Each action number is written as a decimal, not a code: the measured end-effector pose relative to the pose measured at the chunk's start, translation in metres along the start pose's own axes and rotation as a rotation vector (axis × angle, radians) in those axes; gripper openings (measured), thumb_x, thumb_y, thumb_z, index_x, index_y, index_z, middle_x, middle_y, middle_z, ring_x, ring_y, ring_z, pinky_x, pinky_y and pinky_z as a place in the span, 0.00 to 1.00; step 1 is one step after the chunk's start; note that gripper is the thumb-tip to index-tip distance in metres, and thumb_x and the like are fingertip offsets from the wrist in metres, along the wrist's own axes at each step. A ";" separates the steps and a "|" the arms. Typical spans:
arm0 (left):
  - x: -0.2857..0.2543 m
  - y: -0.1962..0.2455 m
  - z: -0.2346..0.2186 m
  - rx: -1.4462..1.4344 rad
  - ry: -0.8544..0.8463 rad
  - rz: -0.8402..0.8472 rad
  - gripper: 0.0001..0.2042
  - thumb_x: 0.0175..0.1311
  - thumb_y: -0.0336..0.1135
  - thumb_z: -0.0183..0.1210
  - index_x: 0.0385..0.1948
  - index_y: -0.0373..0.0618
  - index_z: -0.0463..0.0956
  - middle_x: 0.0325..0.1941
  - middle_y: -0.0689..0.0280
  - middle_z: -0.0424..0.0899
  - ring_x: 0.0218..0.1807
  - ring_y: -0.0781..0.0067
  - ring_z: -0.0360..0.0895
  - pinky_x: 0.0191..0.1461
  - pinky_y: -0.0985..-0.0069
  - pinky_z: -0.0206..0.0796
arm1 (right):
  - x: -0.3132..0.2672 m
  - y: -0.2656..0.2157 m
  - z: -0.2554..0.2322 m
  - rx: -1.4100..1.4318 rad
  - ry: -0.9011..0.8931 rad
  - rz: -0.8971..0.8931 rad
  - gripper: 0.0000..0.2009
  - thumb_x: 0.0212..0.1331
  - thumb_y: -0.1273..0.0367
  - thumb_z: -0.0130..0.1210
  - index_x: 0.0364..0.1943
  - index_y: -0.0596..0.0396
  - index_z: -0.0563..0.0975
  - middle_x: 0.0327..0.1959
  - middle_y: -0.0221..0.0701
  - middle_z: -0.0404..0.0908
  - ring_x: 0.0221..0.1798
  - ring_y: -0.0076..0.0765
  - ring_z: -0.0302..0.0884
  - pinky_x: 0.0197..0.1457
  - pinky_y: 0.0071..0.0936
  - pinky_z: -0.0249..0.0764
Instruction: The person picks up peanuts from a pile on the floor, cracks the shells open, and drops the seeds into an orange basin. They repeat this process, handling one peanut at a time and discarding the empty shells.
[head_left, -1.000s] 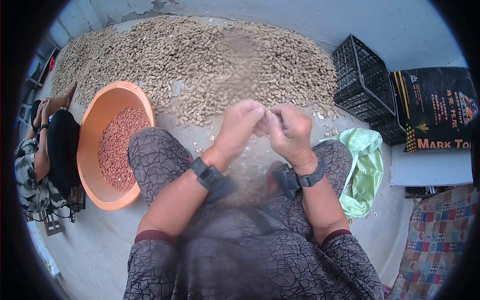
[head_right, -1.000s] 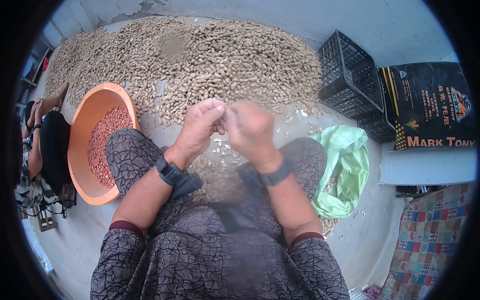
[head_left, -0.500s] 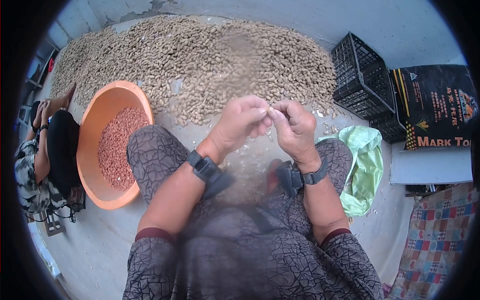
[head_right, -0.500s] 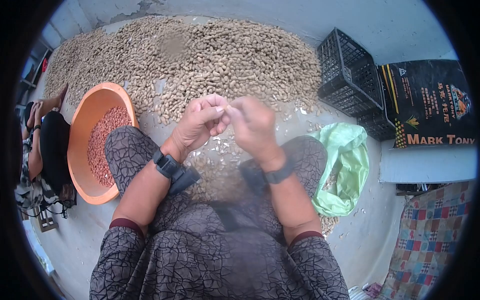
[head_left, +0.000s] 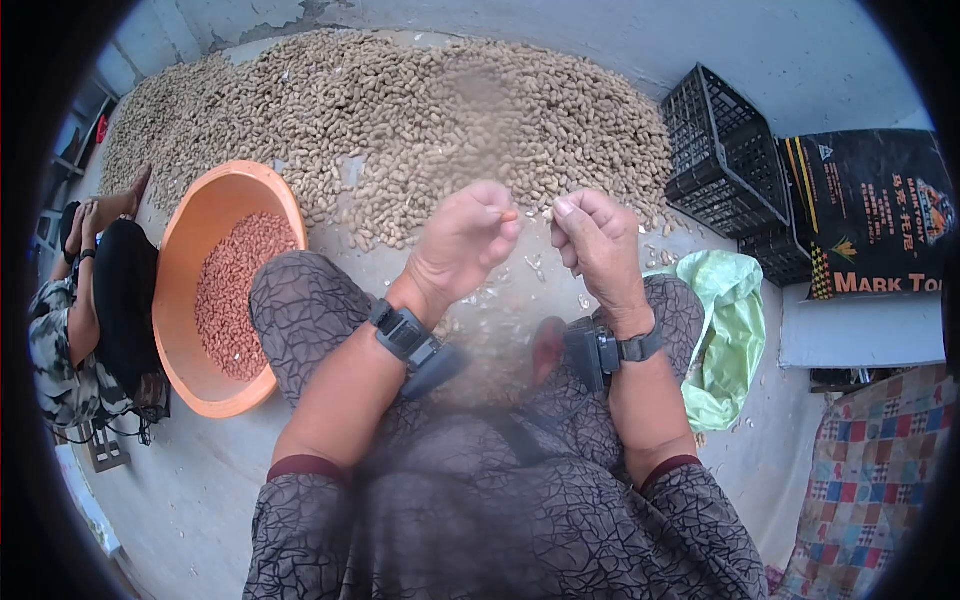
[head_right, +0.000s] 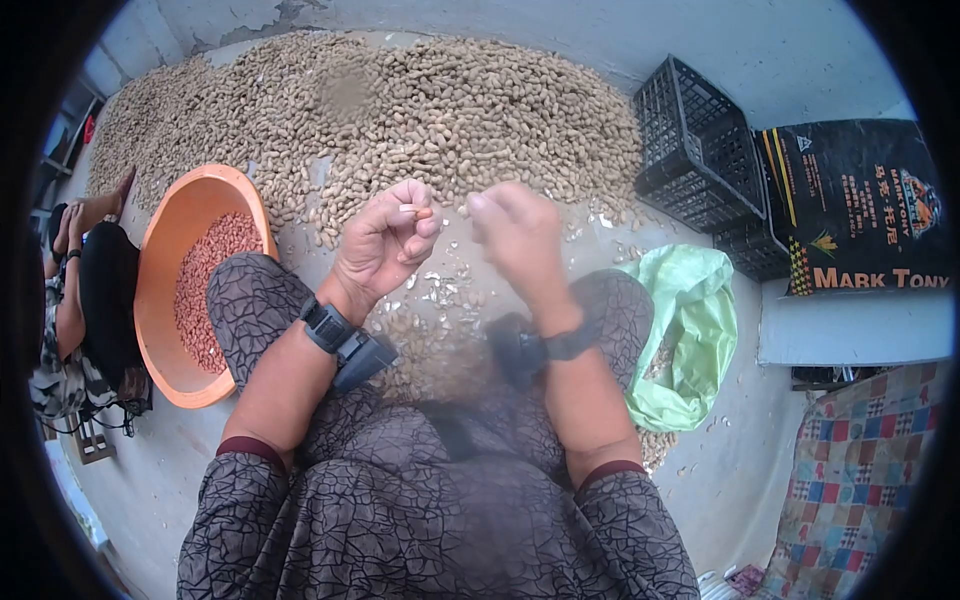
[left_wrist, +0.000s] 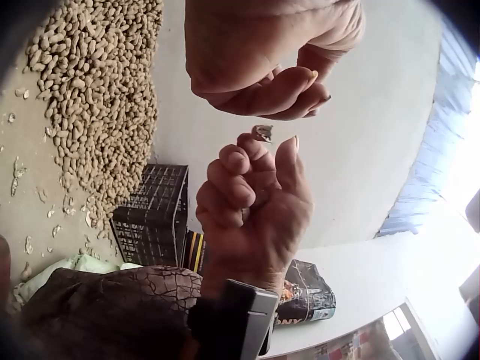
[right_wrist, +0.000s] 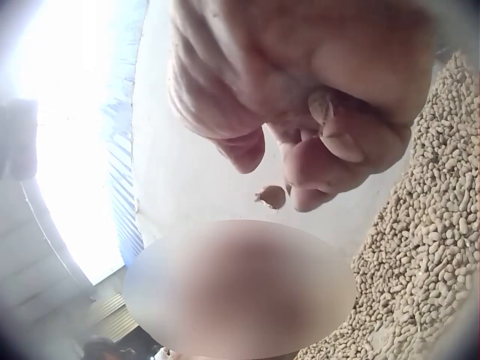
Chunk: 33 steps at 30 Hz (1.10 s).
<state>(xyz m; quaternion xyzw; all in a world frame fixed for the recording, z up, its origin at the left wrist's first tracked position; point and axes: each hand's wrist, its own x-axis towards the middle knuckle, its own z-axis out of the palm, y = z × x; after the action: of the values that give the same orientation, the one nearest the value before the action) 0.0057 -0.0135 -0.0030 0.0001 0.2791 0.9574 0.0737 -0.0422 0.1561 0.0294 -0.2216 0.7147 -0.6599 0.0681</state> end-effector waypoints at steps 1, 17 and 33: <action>-0.001 0.002 0.001 -0.023 -0.046 -0.013 0.05 0.56 0.30 0.51 0.30 0.40 0.68 0.25 0.62 0.72 0.17 0.79 0.65 0.17 0.87 0.55 | 0.003 -0.003 -0.002 -0.022 -0.054 0.173 0.15 0.63 0.61 0.48 0.29 0.61 0.75 0.18 0.27 0.74 0.16 0.15 0.65 0.15 0.12 0.58; -0.003 -0.022 0.023 0.688 0.032 -0.001 0.08 0.62 0.31 0.54 0.37 0.35 0.74 0.28 0.67 0.80 0.27 0.84 0.76 0.31 0.88 0.67 | 0.004 0.002 0.025 0.288 -0.065 0.592 0.29 0.66 0.45 0.30 0.33 0.59 0.71 0.21 0.30 0.74 0.15 0.19 0.64 0.13 0.15 0.57; -0.001 -0.011 0.017 0.876 0.205 0.279 0.08 0.65 0.28 0.50 0.41 0.36 0.74 0.29 0.69 0.79 0.29 0.85 0.72 0.35 0.86 0.64 | 0.005 0.006 0.003 0.313 -0.182 0.369 0.09 0.60 0.67 0.52 0.35 0.60 0.74 0.26 0.33 0.79 0.16 0.12 0.61 0.14 0.10 0.55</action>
<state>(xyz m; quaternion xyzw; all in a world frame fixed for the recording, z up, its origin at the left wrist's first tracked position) 0.0088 0.0045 0.0055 -0.0261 0.6600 0.7453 -0.0905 -0.0471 0.1516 0.0241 -0.1329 0.6229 -0.7163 0.2850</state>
